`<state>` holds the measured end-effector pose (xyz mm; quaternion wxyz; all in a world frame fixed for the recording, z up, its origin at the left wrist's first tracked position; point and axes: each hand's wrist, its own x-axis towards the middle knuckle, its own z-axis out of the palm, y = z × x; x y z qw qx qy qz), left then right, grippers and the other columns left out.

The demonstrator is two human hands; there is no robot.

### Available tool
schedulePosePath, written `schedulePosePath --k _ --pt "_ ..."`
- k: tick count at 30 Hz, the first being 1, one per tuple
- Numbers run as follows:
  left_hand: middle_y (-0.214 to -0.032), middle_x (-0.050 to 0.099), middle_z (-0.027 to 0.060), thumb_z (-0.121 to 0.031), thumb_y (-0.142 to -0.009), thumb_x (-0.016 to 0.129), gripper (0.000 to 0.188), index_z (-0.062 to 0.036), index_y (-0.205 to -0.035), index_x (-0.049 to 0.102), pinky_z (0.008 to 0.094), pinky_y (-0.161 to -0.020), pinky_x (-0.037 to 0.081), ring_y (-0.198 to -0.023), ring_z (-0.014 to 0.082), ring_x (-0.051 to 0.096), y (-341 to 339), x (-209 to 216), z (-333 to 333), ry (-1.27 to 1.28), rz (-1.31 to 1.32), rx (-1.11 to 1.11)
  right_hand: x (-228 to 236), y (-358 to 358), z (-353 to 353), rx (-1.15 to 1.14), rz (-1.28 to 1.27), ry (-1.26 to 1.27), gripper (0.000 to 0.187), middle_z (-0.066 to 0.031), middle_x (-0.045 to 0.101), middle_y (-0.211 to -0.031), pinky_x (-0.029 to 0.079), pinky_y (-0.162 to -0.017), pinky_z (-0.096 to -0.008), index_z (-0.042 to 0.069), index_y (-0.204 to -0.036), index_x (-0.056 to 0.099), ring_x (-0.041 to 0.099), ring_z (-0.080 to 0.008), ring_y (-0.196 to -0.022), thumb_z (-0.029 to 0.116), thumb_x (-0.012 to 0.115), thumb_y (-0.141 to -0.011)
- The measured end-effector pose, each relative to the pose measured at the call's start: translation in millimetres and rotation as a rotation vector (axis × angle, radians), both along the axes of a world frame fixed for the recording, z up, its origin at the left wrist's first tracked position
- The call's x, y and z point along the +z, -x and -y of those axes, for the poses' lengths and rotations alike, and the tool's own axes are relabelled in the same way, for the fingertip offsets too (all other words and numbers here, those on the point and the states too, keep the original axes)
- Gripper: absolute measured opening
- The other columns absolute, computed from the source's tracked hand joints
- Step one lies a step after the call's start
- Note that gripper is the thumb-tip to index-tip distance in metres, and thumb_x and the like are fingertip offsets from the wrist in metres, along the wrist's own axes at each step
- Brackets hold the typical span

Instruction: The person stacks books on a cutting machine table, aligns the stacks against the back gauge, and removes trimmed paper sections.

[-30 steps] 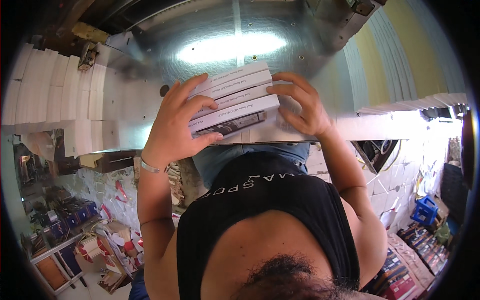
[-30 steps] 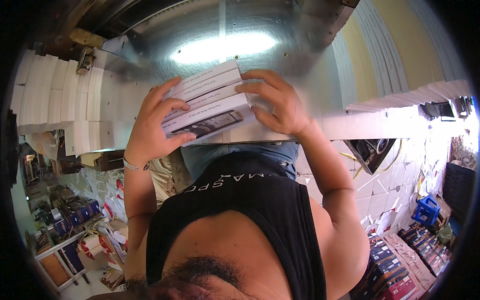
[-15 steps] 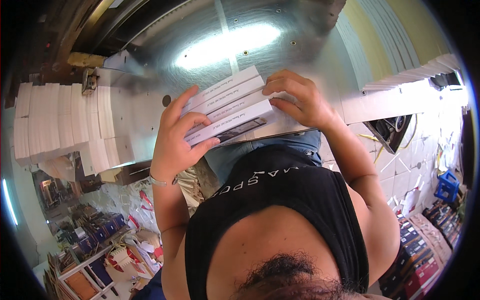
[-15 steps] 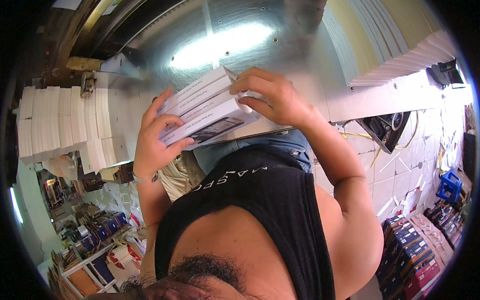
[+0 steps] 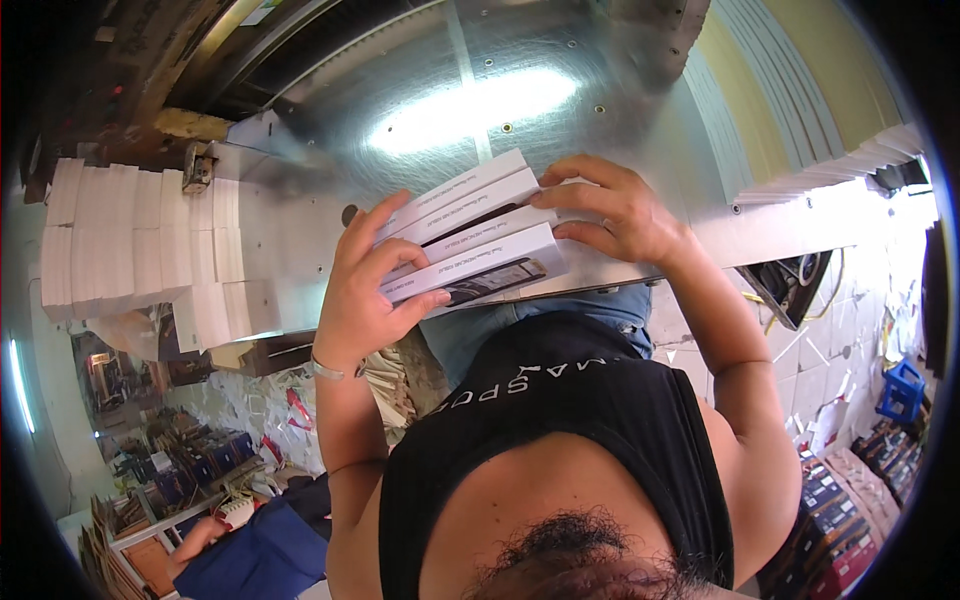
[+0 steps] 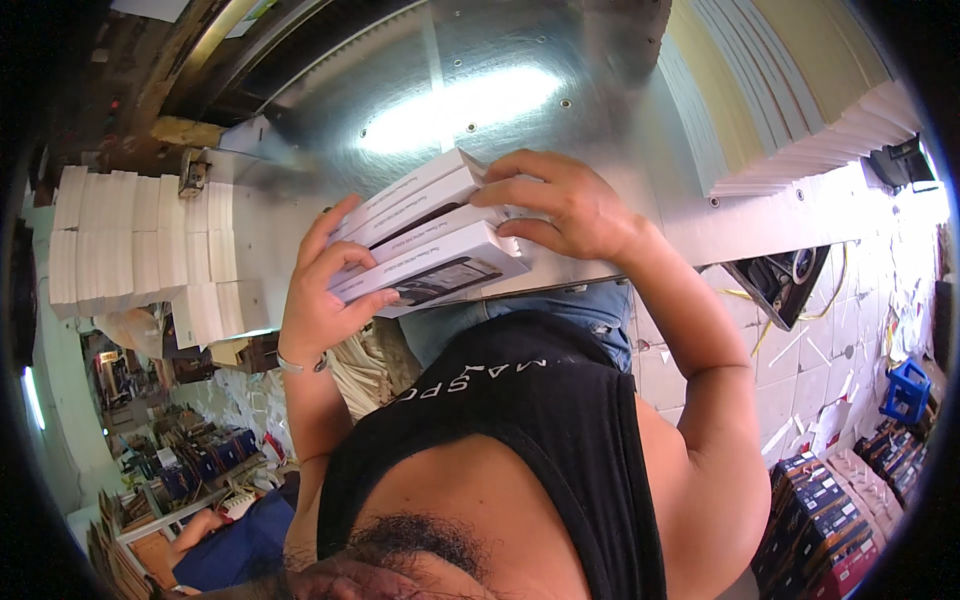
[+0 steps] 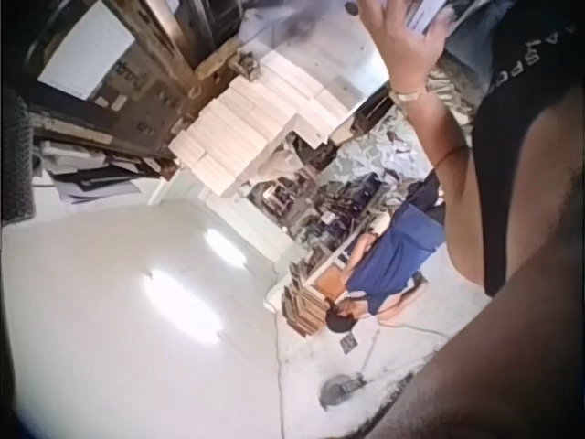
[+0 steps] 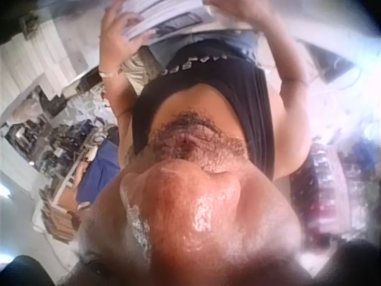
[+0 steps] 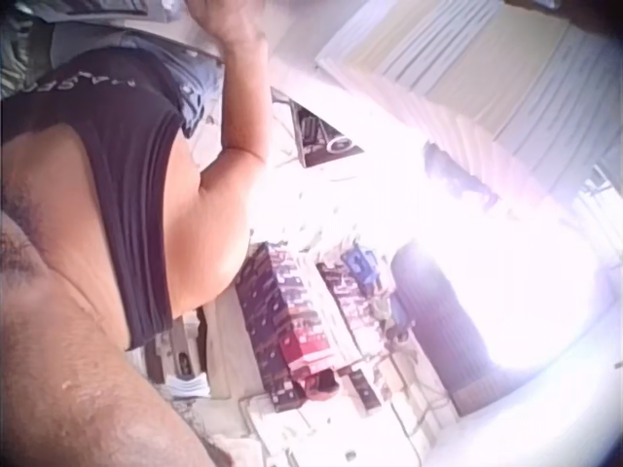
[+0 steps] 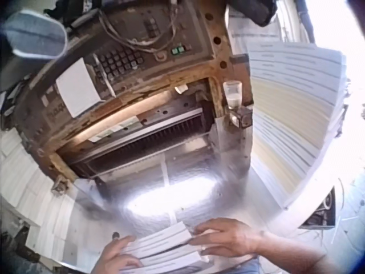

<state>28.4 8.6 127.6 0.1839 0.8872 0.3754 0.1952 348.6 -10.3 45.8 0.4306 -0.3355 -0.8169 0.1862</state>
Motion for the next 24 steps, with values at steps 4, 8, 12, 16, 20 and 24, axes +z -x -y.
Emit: schedulePosePath --k 4,8,12,16,20,24 --pt "-0.145 0.05 0.0145 -0.019 -0.058 0.09 0.037 -0.0104 -0.083 0.064 0.048 -0.103 0.04 -0.12 0.0377 0.053 1.9 -3.1 -1.0 0.035 0.04 0.021 -1.5 6.6 3.4 0.021 -0.151 0.204 0.036 -0.0127 0.063 -0.112 0.051 -0.084 -0.0402 0.008 -0.115 0.066 0.063 -0.0325 -0.099 0.007 0.073 -0.08" --pt "-0.145 0.05 0.0169 -0.017 -0.06 0.09 0.037 -0.0084 -0.084 0.063 0.0442 -0.1 0.044 -0.122 0.0371 0.054 3.7 -3.7 -3.5 0.008 0.01 0.009 -3.0 5.7 0.6 0.037 -0.217 0.289 0.037 -0.0133 0.062 -0.112 0.051 -0.085 -0.0386 0.008 -0.116 0.066 0.062 -0.032 -0.098 0.005 0.072 -0.08" --pt "-0.144 0.051 0.0137 -0.02 -0.06 0.09 0.037 -0.0097 -0.083 0.063 0.0505 -0.108 0.036 -0.123 0.0391 0.052 2.6 -4.3 -6.0 0.014 0.022 0.026 9.6 6.5 -7.3 0.014 -0.143 0.169 0.035 -0.014 0.059 -0.114 0.05 -0.086 -0.0376 0.006 -0.113 0.065 0.06 -0.0321 -0.101 0.006 0.072 -0.079" --pt "-0.145 0.051 0.0138 -0.021 -0.06 0.09 0.037 -0.0098 -0.084 0.063 0.0522 -0.111 0.033 -0.125 0.0392 0.05 3.0 -3.8 -6.7 -0.011 -0.008 0.033 0.9 9.9 -10.2 0.04 -0.118 0.209 0.033 -0.0163 0.057 -0.118 0.044 -0.097 -0.0364 0.001 -0.112 0.064 0.056 -0.0322 -0.111 0.004 0.067 -0.079" --pt "-0.145 0.051 0.0139 -0.021 -0.061 0.09 0.036 -0.01 -0.083 0.064 0.0493 -0.106 0.039 -0.123 0.039 0.052 0.8 -5.8 -6.9 -0.001 0.03 0.047 -19.5 4.6 -14.3 0.065 -0.214 0.234 0.036 -0.0155 0.056 -0.123 0.043 -0.098 -0.0352 0.001 -0.117 0.062 0.055 -0.0291 -0.112 0.004 0.065 -0.081" --pt "-0.142 0.053 0.0144 -0.02 -0.063 0.089 0.041 -0.0111 -0.092 0.062 0.0451 -0.099 0.044 -0.119 0.0393 0.054 3.3 -6.6 -10.1 -0.024 0.024 0.043 -35.5 -26.0 -12.9 -0.104 -0.488 0.419 0.035 -0.0117 0.056 -0.13 0.042 -0.1 -0.0338 -0.001 -0.124 0.057 0.053 -0.0185 -0.113 0.019 0.058 -0.095"
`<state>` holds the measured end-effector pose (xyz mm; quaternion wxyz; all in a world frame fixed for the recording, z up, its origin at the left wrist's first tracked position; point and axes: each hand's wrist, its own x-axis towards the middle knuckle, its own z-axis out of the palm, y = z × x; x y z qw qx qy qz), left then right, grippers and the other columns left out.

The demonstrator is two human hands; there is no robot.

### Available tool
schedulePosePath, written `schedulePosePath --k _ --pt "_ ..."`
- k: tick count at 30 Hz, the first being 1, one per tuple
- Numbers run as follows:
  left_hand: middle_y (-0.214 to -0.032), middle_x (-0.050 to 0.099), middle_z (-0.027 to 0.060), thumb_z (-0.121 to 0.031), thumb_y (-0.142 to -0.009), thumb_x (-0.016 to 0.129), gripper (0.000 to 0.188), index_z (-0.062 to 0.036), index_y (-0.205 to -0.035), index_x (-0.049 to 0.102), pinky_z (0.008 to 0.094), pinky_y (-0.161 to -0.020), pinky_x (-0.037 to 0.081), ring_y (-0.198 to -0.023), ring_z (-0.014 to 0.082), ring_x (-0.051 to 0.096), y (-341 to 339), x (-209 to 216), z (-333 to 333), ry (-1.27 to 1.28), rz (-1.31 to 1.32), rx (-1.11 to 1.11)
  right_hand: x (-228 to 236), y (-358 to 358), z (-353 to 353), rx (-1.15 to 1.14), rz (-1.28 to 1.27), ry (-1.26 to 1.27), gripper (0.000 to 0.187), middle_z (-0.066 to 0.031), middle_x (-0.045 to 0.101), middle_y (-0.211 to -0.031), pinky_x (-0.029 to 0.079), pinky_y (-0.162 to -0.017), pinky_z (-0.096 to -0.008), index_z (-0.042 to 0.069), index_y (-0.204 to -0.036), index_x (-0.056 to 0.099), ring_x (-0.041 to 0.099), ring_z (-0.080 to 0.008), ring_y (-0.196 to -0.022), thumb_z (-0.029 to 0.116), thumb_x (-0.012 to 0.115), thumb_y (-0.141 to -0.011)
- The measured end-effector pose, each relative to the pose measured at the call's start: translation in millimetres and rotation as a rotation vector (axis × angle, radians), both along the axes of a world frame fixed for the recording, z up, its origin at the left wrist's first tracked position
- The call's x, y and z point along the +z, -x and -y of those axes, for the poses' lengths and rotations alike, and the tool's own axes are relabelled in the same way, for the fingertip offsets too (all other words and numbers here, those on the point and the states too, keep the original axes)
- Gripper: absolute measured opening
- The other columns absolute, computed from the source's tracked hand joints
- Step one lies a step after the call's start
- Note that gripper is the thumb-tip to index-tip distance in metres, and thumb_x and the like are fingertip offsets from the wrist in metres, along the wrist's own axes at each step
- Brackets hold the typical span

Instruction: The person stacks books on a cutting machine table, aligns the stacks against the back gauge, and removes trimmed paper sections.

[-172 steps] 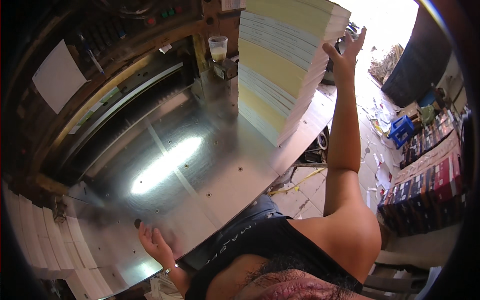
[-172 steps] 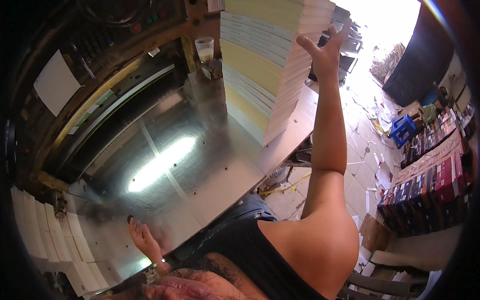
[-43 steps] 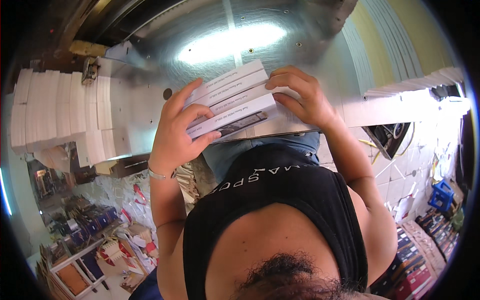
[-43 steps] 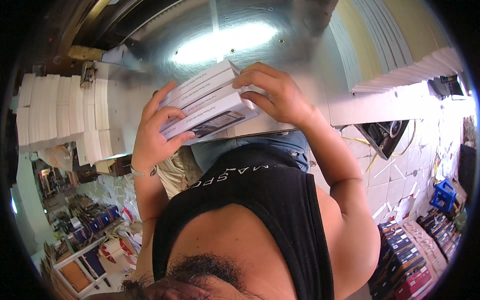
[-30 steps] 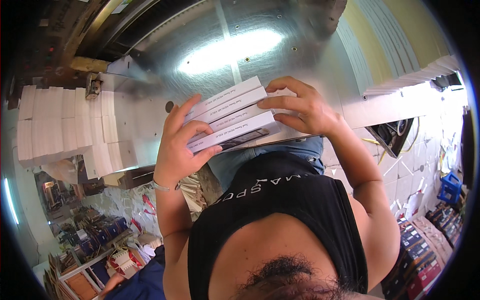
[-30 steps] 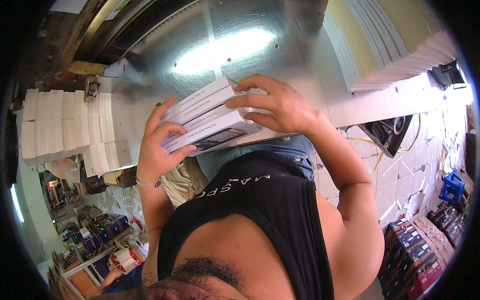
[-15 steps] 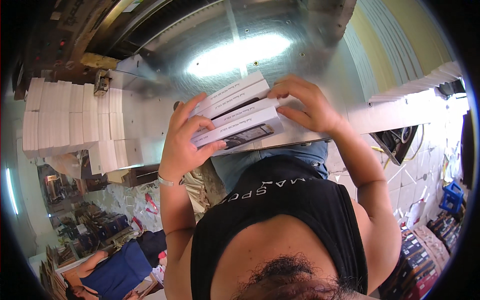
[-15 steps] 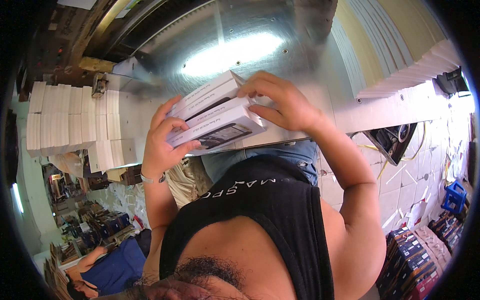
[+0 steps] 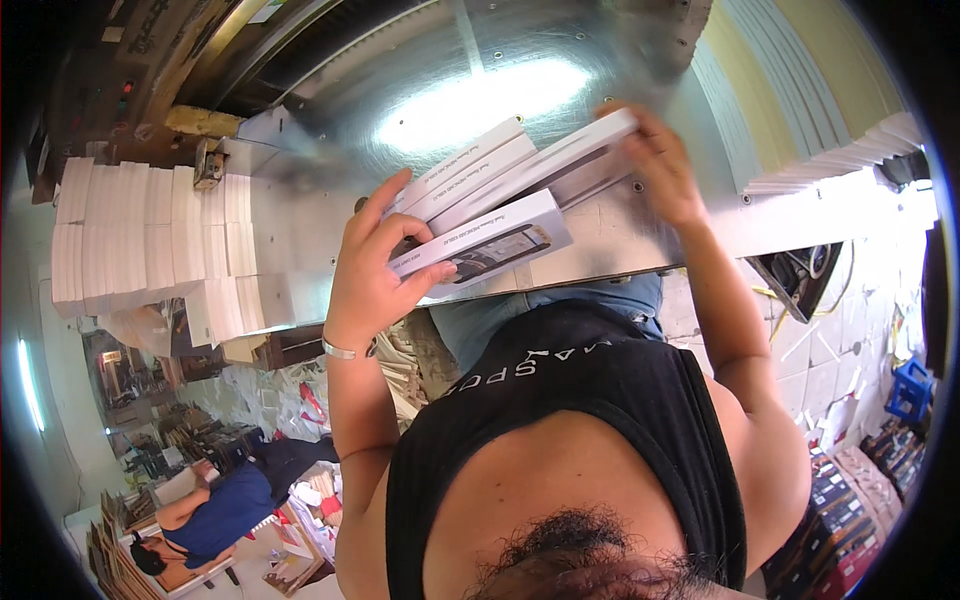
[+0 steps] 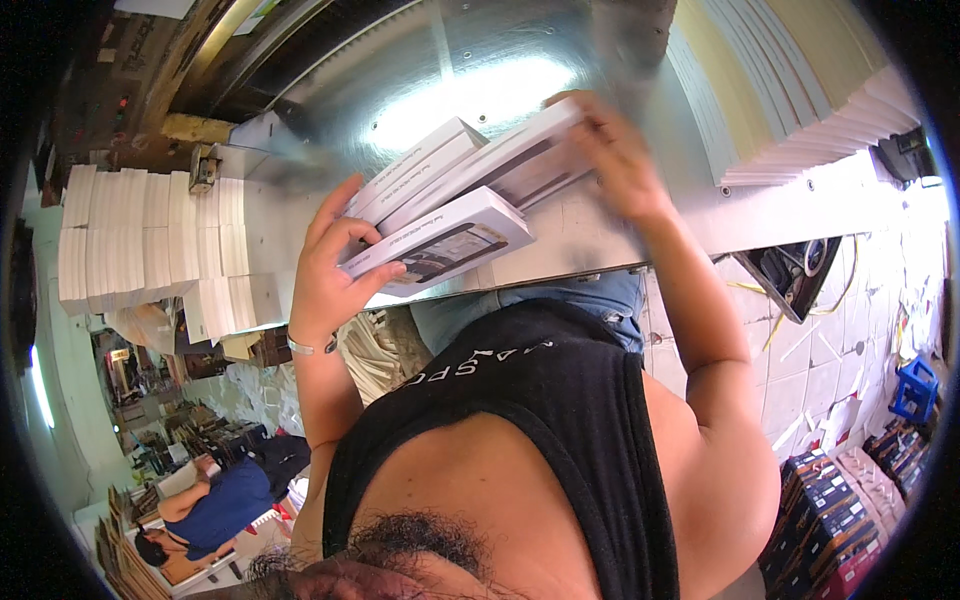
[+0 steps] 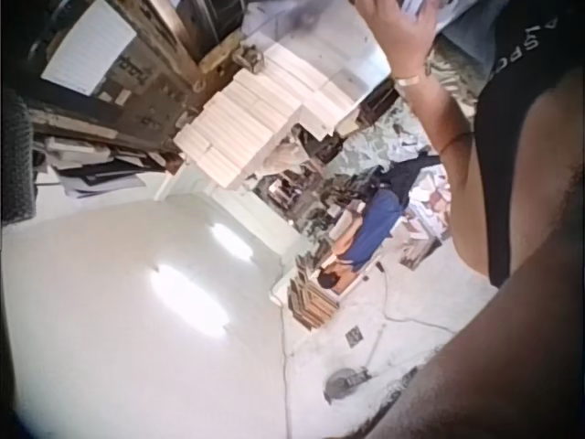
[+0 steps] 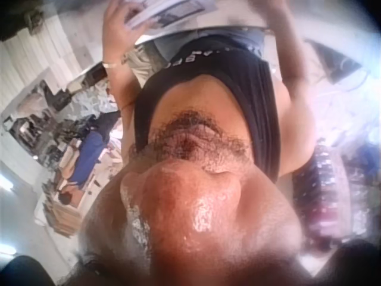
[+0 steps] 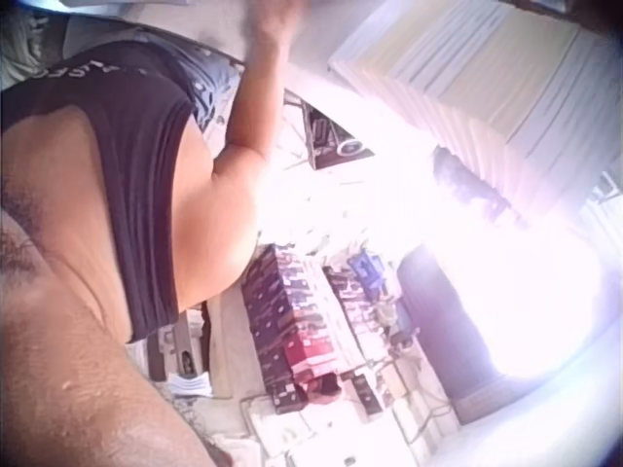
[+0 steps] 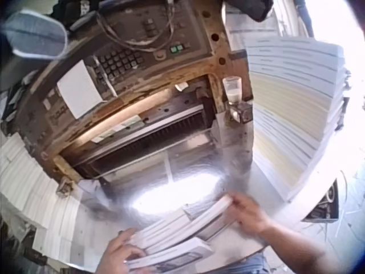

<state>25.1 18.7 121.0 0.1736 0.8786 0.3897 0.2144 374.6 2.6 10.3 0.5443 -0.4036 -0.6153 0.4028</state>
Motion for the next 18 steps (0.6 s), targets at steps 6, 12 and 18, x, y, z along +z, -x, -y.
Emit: schedulePosePath --k 6,12,18 --pt "-0.124 0.064 0.0217 -0.018 -0.065 0.088 0.078 -0.0074 -0.134 0.052 0.0395 -0.092 0.051 -0.109 0.0352 0.064 -31.2 25.5 -4.8 0.234 -0.211 0.164 -0.2 -53.7 8.4 -0.786 -0.099 -0.325 0.037 -0.0097 0.061 -0.11 0.041 -0.093 -0.0284 -0.001 -0.125 0.055 0.052 -0.0166 -0.101 0.029 0.044 -0.106" --pt "-0.113 0.067 0.022 -0.019 -0.068 0.086 0.083 -0.0035 -0.14 0.049 0.0374 -0.09 0.052 -0.105 0.032 0.067 -17.9 15.2 -21.5 0.168 -0.23 0.154 64.1 -47.6 20.4 -0.885 -0.196 -0.77 0.039 -0.0118 0.061 -0.103 0.047 -0.082 -0.0309 -0.004 -0.119 0.055 0.055 -0.0156 -0.09 0.028 0.037 -0.107" --pt "-0.108 0.069 0.0135 -0.02 -0.08 0.082 0.062 0.0002 -0.13 0.051 0.0306 -0.083 0.053 -0.093 0.0187 0.068 -19.7 -19.8 -34.8 0.494 0.616 0.183 113.3 10.6 -3.5 -0.404 0.156 -0.454 0.036 -0.0152 0.061 -0.112 0.049 -0.085 -0.0329 -0.003 -0.122 0.057 0.059 -0.0203 -0.095 0.024 0.042 -0.103"
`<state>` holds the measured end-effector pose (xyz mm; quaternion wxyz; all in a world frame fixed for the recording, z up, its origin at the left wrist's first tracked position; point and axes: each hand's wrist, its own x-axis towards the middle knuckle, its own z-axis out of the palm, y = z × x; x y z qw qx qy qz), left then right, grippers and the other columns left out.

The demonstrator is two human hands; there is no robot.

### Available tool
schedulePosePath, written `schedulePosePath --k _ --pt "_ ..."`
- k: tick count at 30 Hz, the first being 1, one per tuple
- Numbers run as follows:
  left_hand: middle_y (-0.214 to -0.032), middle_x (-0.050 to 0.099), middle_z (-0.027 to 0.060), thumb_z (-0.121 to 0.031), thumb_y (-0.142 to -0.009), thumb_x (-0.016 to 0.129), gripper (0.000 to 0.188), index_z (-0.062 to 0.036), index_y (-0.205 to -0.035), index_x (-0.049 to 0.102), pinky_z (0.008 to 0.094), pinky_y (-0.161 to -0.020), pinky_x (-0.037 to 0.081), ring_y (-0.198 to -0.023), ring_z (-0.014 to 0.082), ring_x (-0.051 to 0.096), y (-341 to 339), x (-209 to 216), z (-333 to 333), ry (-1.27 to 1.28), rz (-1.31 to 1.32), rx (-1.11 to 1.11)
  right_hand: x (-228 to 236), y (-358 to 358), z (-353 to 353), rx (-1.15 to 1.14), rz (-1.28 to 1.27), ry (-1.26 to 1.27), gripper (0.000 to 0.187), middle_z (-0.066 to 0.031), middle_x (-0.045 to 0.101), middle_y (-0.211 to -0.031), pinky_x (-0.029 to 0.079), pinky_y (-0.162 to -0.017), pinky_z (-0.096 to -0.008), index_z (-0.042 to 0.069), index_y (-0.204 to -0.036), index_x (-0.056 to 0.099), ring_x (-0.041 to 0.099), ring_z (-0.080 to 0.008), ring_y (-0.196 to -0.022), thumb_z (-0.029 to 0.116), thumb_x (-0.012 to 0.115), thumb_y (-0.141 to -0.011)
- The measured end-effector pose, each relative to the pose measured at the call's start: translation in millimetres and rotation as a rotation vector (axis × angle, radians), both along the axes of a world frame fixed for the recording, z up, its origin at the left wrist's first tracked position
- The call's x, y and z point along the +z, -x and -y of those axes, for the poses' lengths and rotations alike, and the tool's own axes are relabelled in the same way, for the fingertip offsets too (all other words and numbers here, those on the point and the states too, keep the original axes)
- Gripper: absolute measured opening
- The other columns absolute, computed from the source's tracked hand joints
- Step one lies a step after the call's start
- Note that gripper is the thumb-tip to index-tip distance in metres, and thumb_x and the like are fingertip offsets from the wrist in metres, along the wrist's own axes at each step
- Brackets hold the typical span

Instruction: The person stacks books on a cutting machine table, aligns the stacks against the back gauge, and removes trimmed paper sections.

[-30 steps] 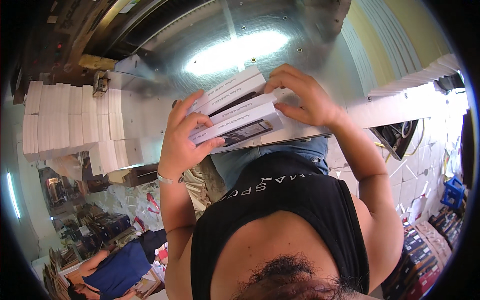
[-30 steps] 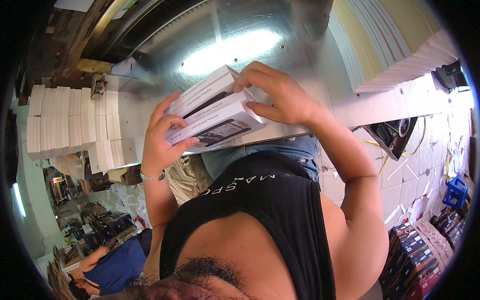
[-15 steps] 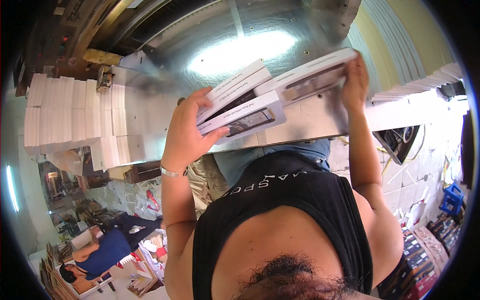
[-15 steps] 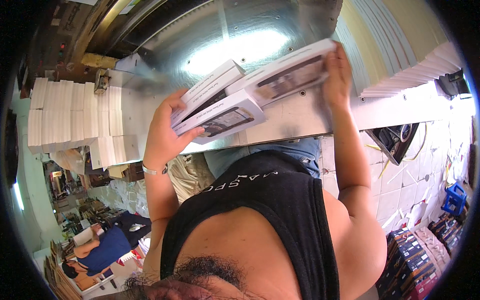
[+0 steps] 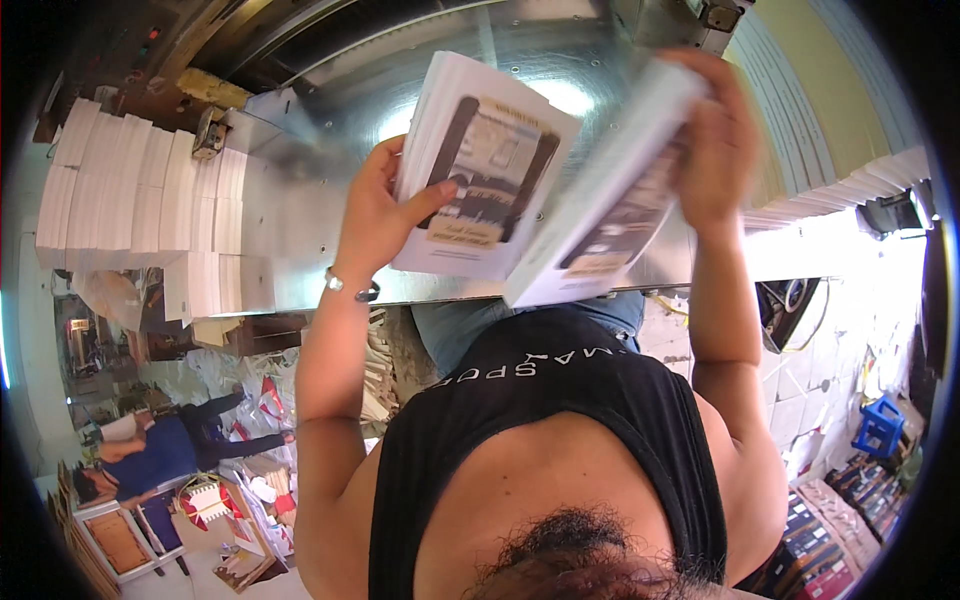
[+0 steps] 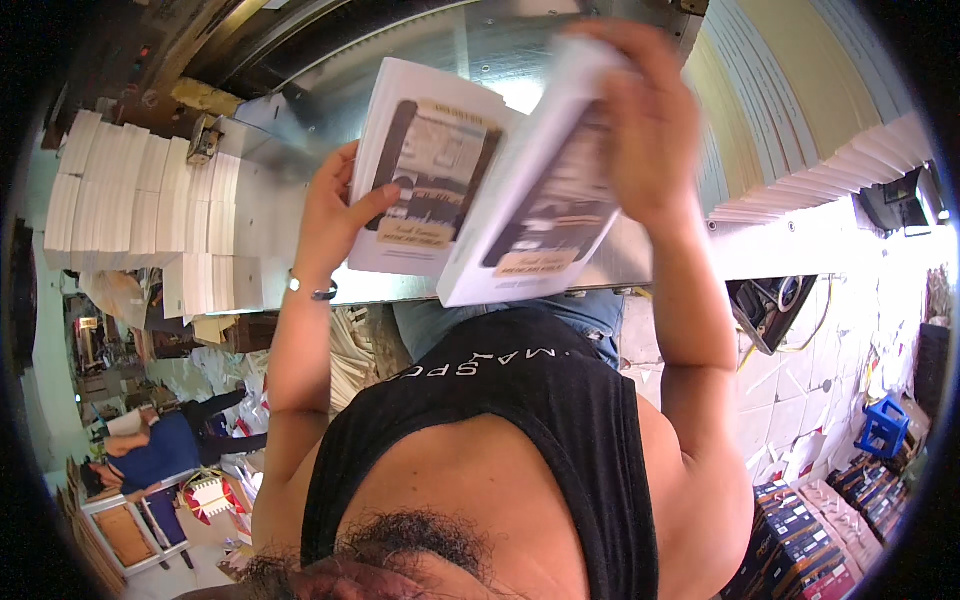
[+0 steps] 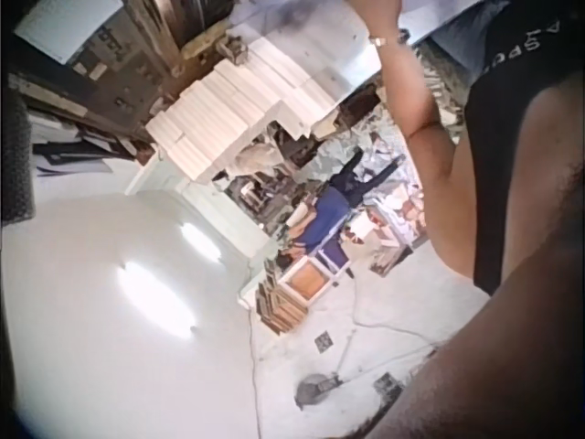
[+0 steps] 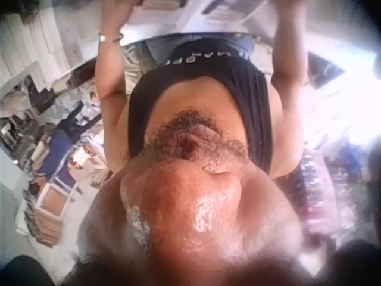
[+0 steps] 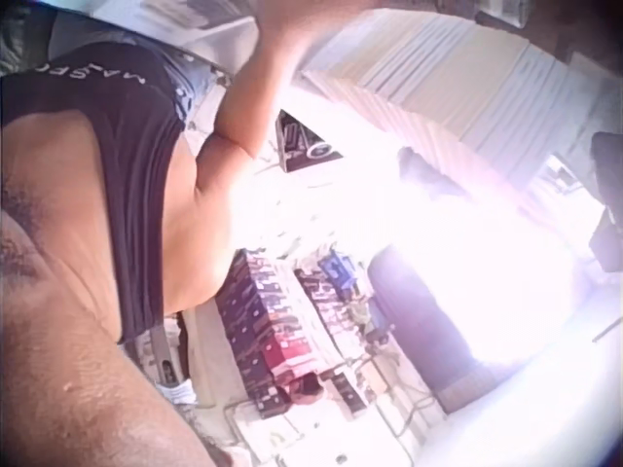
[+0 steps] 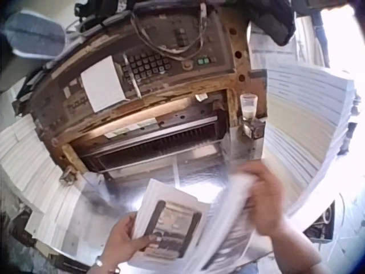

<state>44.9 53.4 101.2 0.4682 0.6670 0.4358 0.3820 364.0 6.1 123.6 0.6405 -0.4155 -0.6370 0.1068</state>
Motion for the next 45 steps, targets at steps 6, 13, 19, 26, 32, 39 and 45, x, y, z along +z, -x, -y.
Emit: schedulePosePath --k 6,13,19,26,32,39,45 --pt "-0.108 0.066 0.0106 -0.022 -0.094 0.069 0.043 0.0009 -0.126 0.048 0.027 -0.08 0.053 -0.092 0.0139 0.065 -23.5 -51.8 21.1 0.468 0.567 0.044 -5.4 84.3 -75.1 0.179 0.446 0.307 0.023 -0.0177 0.068 -0.105 0.05 -0.086 -0.043 0.01 -0.114 0.061 0.065 -0.0362 -0.098 0.024 0.056 -0.096" --pt "-0.11 0.064 0.0127 -0.031 -0.097 0.061 0.042 0.0022 -0.121 0.051 0.0315 -0.084 0.056 -0.095 0.0191 0.066 -18.7 -97.5 46.9 0.632 0.446 0.148 -84.5 128.3 -100.0 0.22 0.416 0.529 0.038 -0.0171 0.063 -0.125 0.047 -0.096 -0.0462 0.013 -0.121 0.059 0.063 -0.0367 -0.111 0.037 0.062 -0.091" --pt "-0.127 0.063 0.0191 -0.032 -0.098 0.051 0.049 0.0012 -0.134 0.051 0.0419 -0.098 0.052 -0.113 0.0323 0.064 -14.1 -102.7 50.4 0.756 0.73 0.101 -51.0 104.8 -70.6 0.123 0.334 0.282 0.056 -0.0128 0.056 -0.134 0.034 -0.111 -0.0456 0.015 -0.128 0.058 0.048 -0.0341 -0.129 0.037 0.076 -0.08" --pt "-0.134 0.06 0.0111 -0.039 -0.097 0.053 0.054 -0.005 -0.139 0.049 0.0438 -0.102 0.049 -0.118 0.028 0.062 -26.8 -54.9 30.4 0.617 1.168 -0.064 -126.8 36.4 2.0 0.043 -0.763 0.594 0.062 -0.0186 0.048 -0.141 0.036 -0.108 -0.0411 0.02 -0.147 0.037 0.043 -0.0314 -0.134 0.043 0.062 -0.095" --pt "-0.136 0.053 0.0093 -0.029 -0.094 0.059 0.055 -0.0047 -0.141 0.043 0.0402 -0.105 0.044 -0.123 0.0228 0.053 -82.8 -57.7 23.4 0.335 0.867 0.095 -106.9 111.7 33.5 0.77 -1.223 0.204 0.074 -0.0173 0.049 -0.139 0.038 -0.108 -0.0418 0.016 -0.152 0.02 0.045 -0.0286 -0.134 0.034 0.062 -0.095" --pt "-0.141 0.052 0.0197 -0.039 -0.1 0.038 0.059 0.0038 -0.138 0.05 0.0457 -0.108 0.041 -0.128 0.0319 0.052 -24.5 -76.7 3.6 0.253 0.791 0.079 -111.3 63.8 50.1 0.316 -1.163 0.652 0.067 -0.0105 0.059 -0.128 0.047 -0.101 -0.0372 0.002 -0.141 0.044 0.058 -0.0215 -0.117 0.013 0.075 -0.083" --pt "-0.123 0.059 0.0224 -0.018 -0.09 0.071 0.074 0.008 -0.147 0.031 0.0411 -0.093 0.047 -0.104 0.03 0.058 10.4 -53.4 19.7 0.189 0.348 -0.15 -98.8 20.3 50.9 0.673 -0.632 0.415 0.098 -0.0135 0.052 -0.136 0.046 -0.101 -0.0383 0.001 -0.152 0.023 0.05 -0.0216 -0.125 0.021 0.082 -0.077"
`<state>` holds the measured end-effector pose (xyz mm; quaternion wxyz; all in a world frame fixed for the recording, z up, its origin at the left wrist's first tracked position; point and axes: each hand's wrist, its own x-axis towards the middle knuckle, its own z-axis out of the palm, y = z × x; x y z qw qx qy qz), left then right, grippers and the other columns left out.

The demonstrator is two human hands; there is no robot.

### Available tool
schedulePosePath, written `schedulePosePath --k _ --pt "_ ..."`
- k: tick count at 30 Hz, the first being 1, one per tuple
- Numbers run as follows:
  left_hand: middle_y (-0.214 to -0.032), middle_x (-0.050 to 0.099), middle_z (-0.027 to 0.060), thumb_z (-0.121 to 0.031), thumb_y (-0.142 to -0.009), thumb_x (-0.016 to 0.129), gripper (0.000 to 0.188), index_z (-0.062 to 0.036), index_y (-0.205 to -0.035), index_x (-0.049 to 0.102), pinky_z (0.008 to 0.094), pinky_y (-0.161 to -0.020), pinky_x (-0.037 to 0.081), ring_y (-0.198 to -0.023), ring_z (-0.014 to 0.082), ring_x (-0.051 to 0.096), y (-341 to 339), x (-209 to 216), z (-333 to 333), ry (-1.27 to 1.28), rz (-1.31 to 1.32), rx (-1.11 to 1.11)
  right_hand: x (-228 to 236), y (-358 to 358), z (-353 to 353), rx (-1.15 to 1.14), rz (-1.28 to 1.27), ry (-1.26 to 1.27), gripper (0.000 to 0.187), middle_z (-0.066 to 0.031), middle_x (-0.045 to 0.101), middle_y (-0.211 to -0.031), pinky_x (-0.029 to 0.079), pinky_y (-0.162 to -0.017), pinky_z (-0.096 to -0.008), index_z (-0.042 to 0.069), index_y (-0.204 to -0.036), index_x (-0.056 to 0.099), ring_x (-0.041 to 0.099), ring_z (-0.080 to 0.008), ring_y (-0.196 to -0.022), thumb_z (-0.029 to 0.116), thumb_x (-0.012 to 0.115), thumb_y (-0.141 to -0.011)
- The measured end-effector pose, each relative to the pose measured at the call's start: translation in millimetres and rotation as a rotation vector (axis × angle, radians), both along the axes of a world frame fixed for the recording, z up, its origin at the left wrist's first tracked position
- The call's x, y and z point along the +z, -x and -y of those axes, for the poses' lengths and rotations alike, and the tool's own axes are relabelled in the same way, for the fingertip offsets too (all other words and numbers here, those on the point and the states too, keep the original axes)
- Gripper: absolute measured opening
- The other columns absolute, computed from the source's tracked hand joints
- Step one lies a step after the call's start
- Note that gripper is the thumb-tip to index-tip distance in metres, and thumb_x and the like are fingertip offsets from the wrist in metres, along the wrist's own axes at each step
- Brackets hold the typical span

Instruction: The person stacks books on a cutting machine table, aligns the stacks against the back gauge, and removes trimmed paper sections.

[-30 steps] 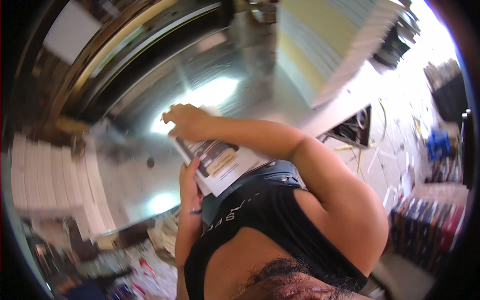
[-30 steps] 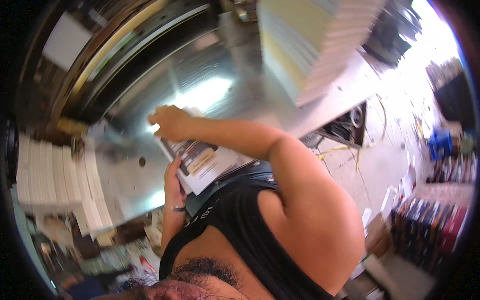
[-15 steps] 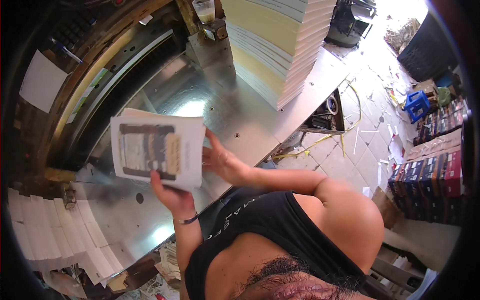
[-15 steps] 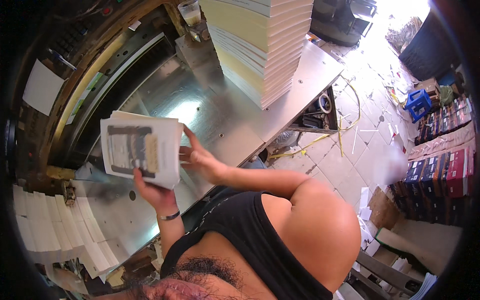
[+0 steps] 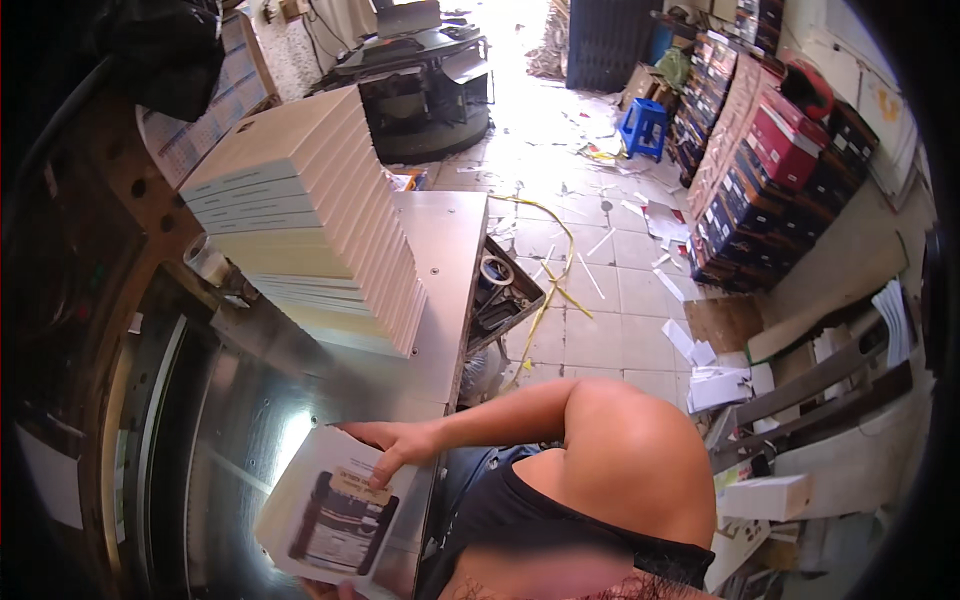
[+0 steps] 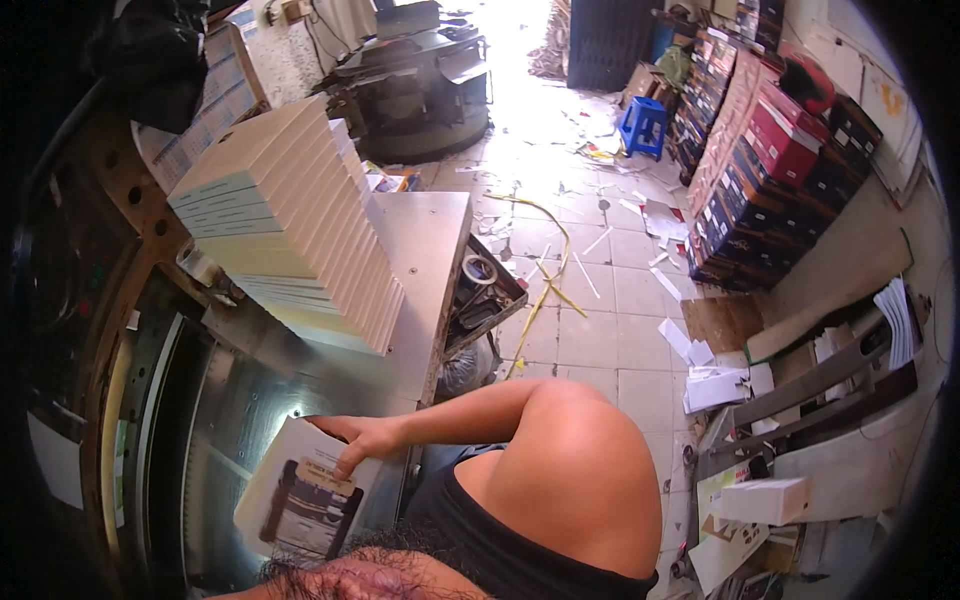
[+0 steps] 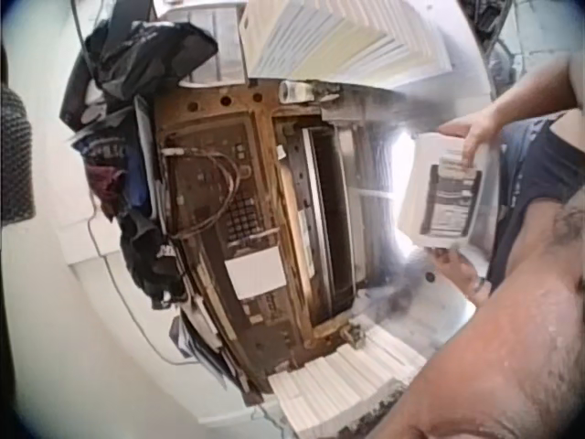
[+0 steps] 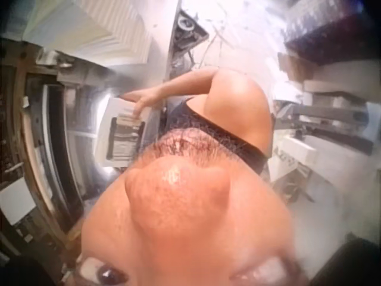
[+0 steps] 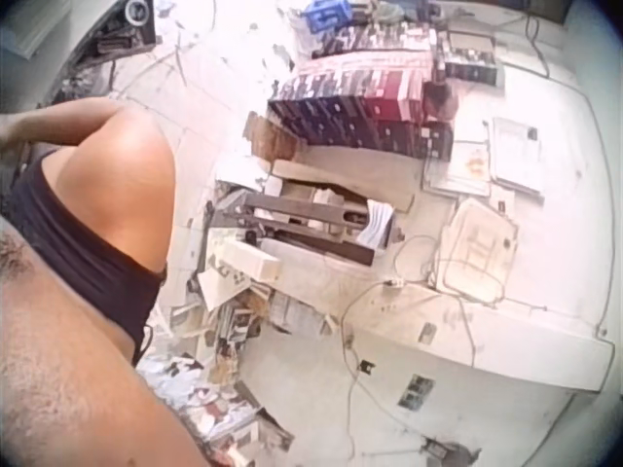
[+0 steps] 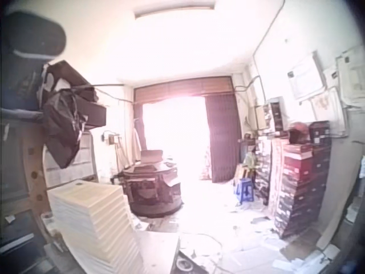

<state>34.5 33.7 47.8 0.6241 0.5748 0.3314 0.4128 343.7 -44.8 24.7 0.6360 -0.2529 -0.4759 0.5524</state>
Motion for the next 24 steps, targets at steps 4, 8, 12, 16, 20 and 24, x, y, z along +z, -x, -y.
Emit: schedulePosePath --k 4,8,12,16,20,24 --pt "-0.131 0.056 0.0218 -0.023 -0.091 0.071 0.082 0.0048 -0.152 0.023 0.036 -0.098 0.043 -0.111 0.0243 0.057 -29.0 55.2 0.2 0.053 -0.705 -0.26 -7.3 -18.0 7.7 -0.053 0.318 -0.068 0.114 -0.0176 0.044 -0.146 0.044 -0.105 -0.0399 0.002 -0.157 0.01 0.049 -0.0266 -0.129 0.014 0.084 -0.071" --pt "-0.135 0.054 0.0198 -0.019 -0.092 0.068 0.073 0.003 -0.149 0.028 0.0352 -0.103 0.042 -0.118 0.0228 0.055 -19.8 10.3 -2.4 0.019 -0.858 -0.283 -28.5 -13.2 7.6 -0.076 0.319 0.075 0.106 -0.0181 0.047 -0.142 0.047 -0.102 -0.0397 0.003 -0.158 0.009 0.052 -0.024 -0.125 0.008 0.077 -0.077" --pt "-0.134 0.054 0.0167 -0.002 -0.089 0.064 0.053 0.0047 -0.138 0.046 0.0401 -0.106 0.042 -0.123 0.027 0.053 -32.8 -51.3 3.4 -0.064 -0.173 -0.031 -12.2 12.8 6.9 -0.259 0.423 0.287 0.102 -0.0193 0.049 -0.14 0.048 -0.099 -0.0373 0.004 -0.158 0.007 0.052 -0.0211 -0.122 0.018 0.074 -0.083" --pt "-0.13 0.059 0.0144 -0.006 -0.085 0.076 0.054 0.0051 -0.131 0.051 0.0382 -0.102 0.044 -0.117 0.0237 0.057 -31.8 -65.2 0.6 -0.063 -0.177 0.01 -14.8 7.7 7.8 -0.304 0.429 0.319 0.102 -0.0242 0.04 -0.149 0.038 -0.112 -0.0418 0.005 -0.158 0.012 0.04 -0.0305 -0.138 0.024 0.079 -0.083" --pt "-0.12 0.064 0.0124 -0.005 -0.083 0.078 0.05 0.0057 -0.126 0.055 0.0363 -0.094 0.05 -0.107 0.0221 0.063 -24.5 -73.3 7.5 -0.29 -0.22 0.047 -31.7 -0.5 11.6 -0.423 0.706 0.06 0.109 -0.0212 0.025 -0.16 0.021 -0.12 -0.0412 0.002 -0.158 0.011 0.02 -0.0297 -0.15 0.017 0.084 -0.077" --pt "-0.121 0.061 0.0128 0.005 -0.085 0.071 0.048 0.005 -0.129 0.051 0.0314 -0.088 0.054 -0.107 0.019 0.062 -25.9 -71.3 16.7 -0.009 -0.026 0.034 -30.1 7.9 12.1 -0.379 0.581 0.163 0.106 -0.0202 0.026 -0.161 0.019 -0.12 -0.04 -0.001 -0.157 0.014 0.022 -0.0289 -0.15 0.013 0.082 -0.077"
